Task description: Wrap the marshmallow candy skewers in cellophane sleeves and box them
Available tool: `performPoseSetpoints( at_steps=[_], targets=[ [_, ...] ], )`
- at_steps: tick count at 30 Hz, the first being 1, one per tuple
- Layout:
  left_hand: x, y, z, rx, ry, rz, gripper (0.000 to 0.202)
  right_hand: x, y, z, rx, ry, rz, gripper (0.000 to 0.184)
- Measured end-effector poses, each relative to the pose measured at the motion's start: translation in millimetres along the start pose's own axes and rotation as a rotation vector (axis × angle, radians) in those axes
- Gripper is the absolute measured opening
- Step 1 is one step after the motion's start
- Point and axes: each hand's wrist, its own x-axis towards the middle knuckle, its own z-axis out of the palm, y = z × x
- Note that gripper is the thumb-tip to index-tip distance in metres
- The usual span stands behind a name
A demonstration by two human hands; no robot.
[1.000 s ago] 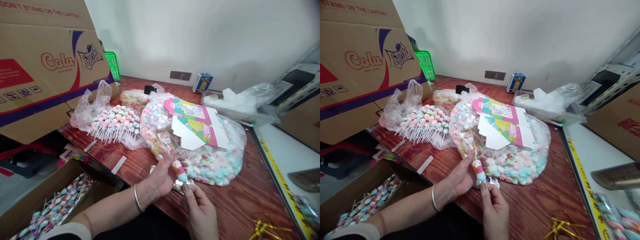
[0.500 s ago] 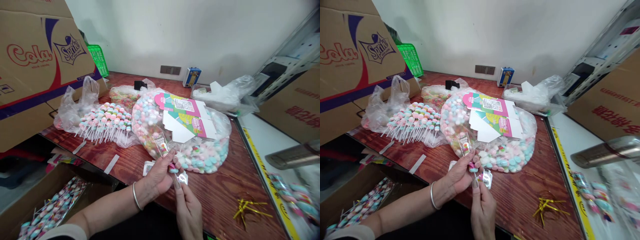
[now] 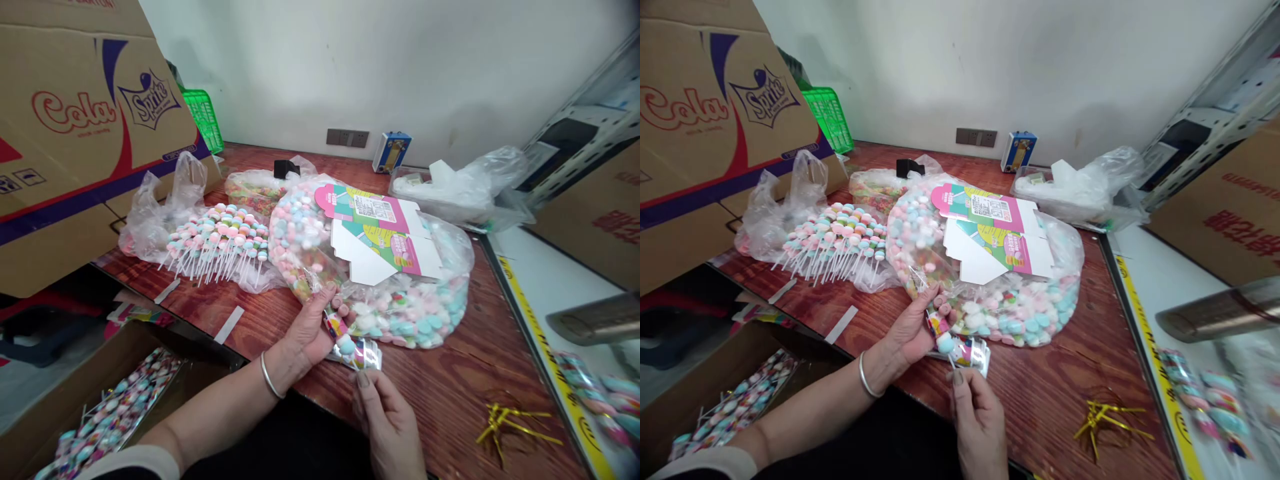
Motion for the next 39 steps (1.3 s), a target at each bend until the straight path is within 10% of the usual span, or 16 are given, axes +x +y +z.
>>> performPoseSetpoints(
  at_steps=[8,14,22,39],
  targets=[
    [-4,-21,5.3,0.009,0.067,-0.036,0.026,9,2,3,-0.782,0.313,-0.739,0.021],
    [-15,-37,-0.4,0.113,-0.001,-0.094,0.035,16,-6,4,-0.519,0.217,-0.36,0.03],
    [-2,-6,-0.6,0.051,0.043,-0.004,0.021,10,-2,-2,0.077,-0.006,0.051,0.04],
    [3,-1,10.8,-0.133,0.098,-0.076,0.028,1,1,-6,0.166,-0.015,0.145,0.044]
  ],
)
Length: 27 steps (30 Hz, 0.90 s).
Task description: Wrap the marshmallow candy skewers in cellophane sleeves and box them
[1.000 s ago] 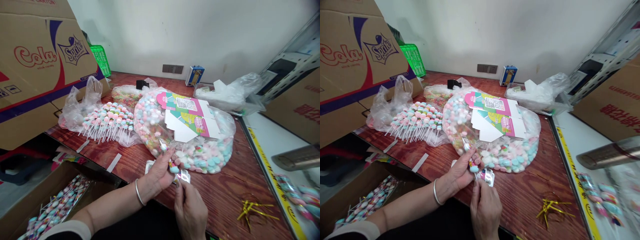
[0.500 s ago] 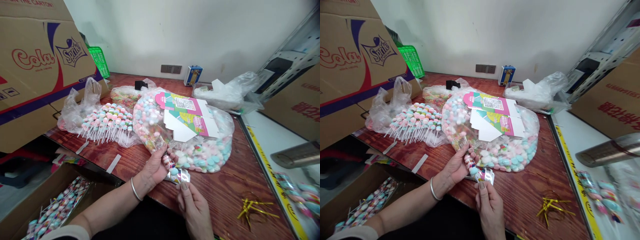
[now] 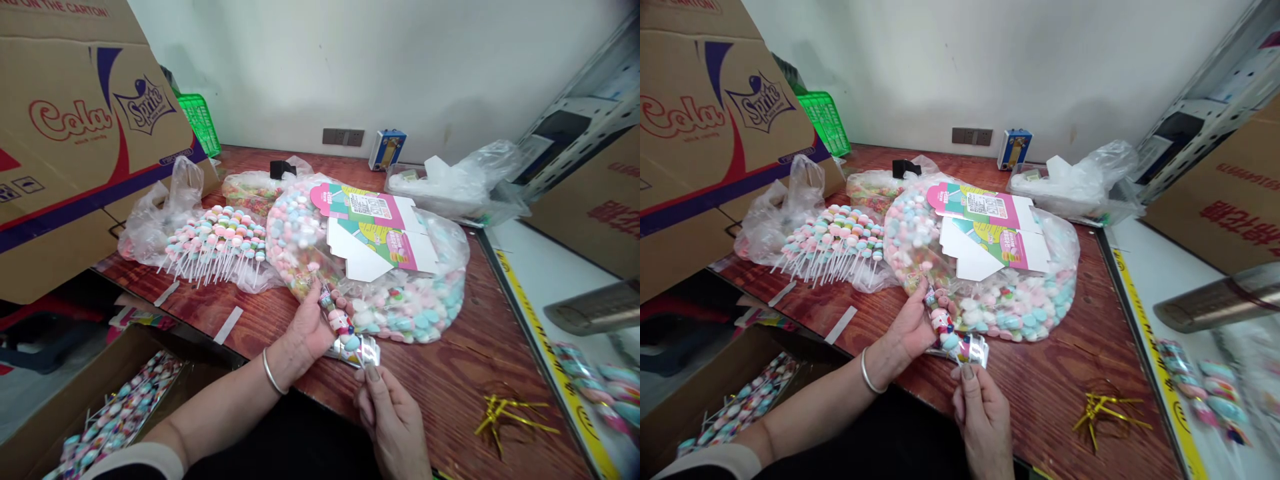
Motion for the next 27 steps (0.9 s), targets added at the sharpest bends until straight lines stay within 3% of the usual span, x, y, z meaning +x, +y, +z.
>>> performPoseSetpoints(
  at_steps=[4,7,10,12,17,22,27],
  targets=[
    [-6,-10,-3.2,0.242,-0.08,0.107,0.025,3,4,0,0.071,0.009,-0.013,0.04],
    [-9,-17,-6.5,0.378,-0.125,0.136,0.032,2,-1,-2,-0.051,0.055,-0.088,0.037],
    [-8,-18,-8.1,0.325,-0.134,0.124,0.03,-2,-11,-4,-0.297,0.137,-0.196,0.035],
    [-7,-18,-7.6,0.281,-0.121,0.104,0.028,-5,-15,-5,-0.344,0.127,-0.194,0.037],
    [-7,-14,-3.4,0.175,-0.083,0.015,0.026,-5,-13,-7,-0.204,0.004,-0.082,0.043],
    [-7,-10,-2.1,0.129,-0.035,-0.006,0.028,-3,-4,-8,-0.096,-0.012,-0.026,0.041],
    [-6,-20,-7.0,0.144,-0.071,-0.017,0.026,-6,-8,0,-0.194,0.044,-0.115,0.043]
  ],
)
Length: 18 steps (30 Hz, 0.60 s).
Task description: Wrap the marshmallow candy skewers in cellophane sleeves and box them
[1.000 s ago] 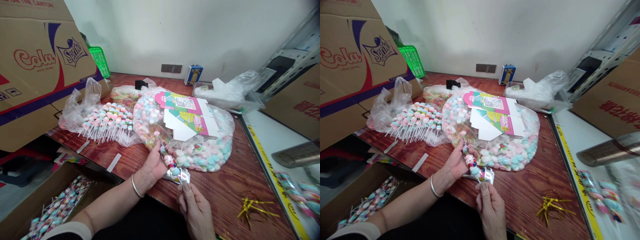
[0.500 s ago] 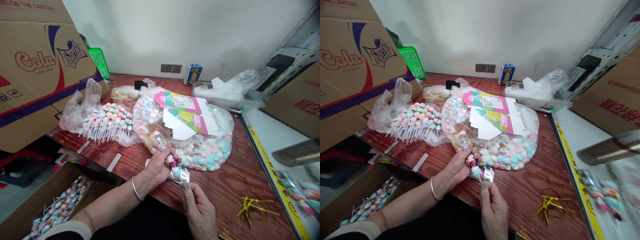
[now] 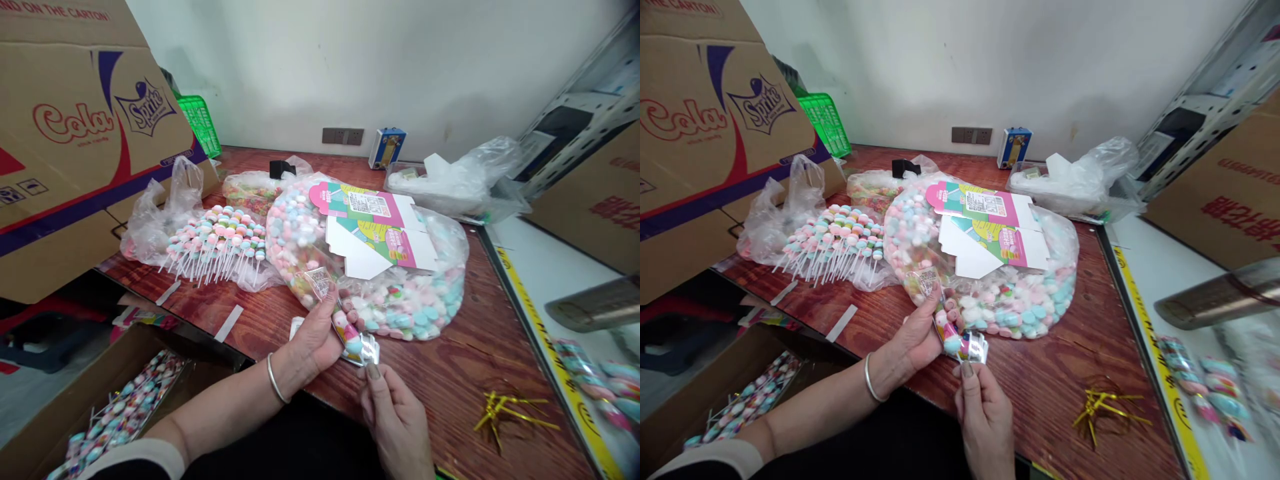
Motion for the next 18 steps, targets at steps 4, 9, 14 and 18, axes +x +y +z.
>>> performPoseSetpoints(
  at_steps=[4,9,14,18],
  targets=[
    [-4,-15,-1.5,0.056,0.021,0.015,0.028,0,-7,5,-0.287,0.186,-0.205,0.038],
    [-4,-19,-3.4,0.078,0.014,0.012,0.029,3,-7,3,-0.371,0.179,-0.256,0.038],
    [1,-8,-5.3,0.035,0.007,0.019,0.028,3,1,2,-0.189,0.123,-0.118,0.036],
    [2,-5,-6.5,0.031,-0.007,0.024,0.026,4,11,0,0.133,-0.019,0.041,0.04]
  ],
)
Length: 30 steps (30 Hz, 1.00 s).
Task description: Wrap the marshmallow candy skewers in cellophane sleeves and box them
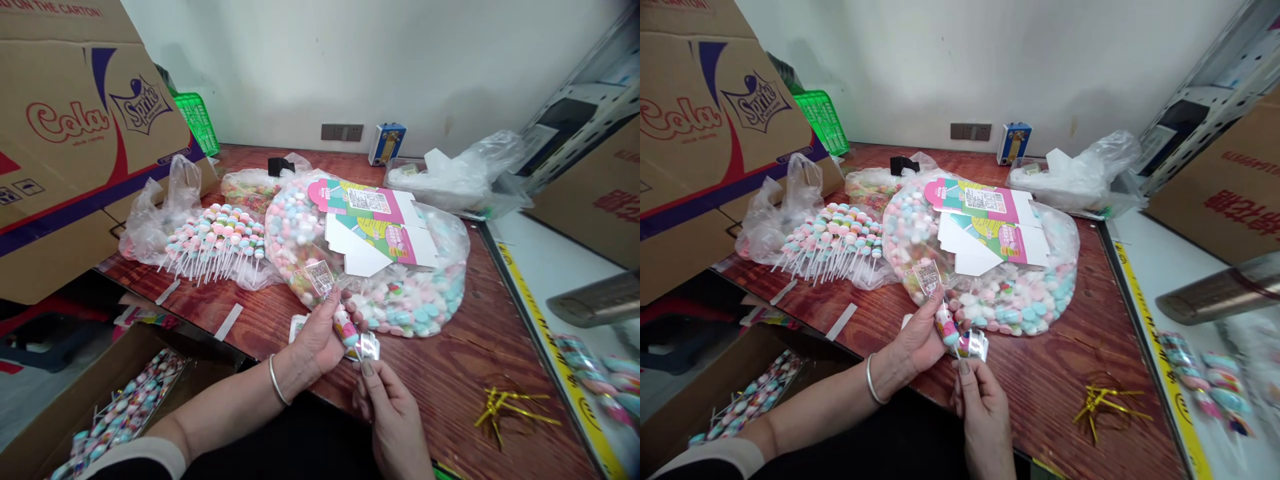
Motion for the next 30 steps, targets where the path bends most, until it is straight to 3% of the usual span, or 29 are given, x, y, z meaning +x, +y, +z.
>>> performPoseSetpoints(
  at_steps=[9,14,16,19,22,26,30],
  targets=[
    [2,-3,-0.9,0.022,0.02,0.034,0.021,1,-4,-3,-0.415,0.142,-0.341,0.024],
    [0,-4,0.5,0.022,0.029,0.02,0.024,3,-4,3,-0.494,0.214,-0.474,0.02],
    [-3,-8,1.8,0.041,0.035,0.019,0.025,5,-5,5,-0.499,0.23,-0.47,0.021],
    [-7,-20,1.8,0.085,0.034,0.004,0.025,11,-9,7,-0.479,0.218,-0.351,0.027],
    [-11,-32,-1.0,0.145,0.014,0.0,0.025,17,-12,9,-0.338,0.223,-0.252,0.032],
    [-17,-40,-3.5,0.247,-0.047,0.078,0.023,23,-8,6,-0.119,0.198,-0.22,0.032],
    [-22,-46,-4.8,0.299,-0.101,0.052,0.031,23,-4,2,-0.14,0.192,-0.207,0.033]
  ],
)
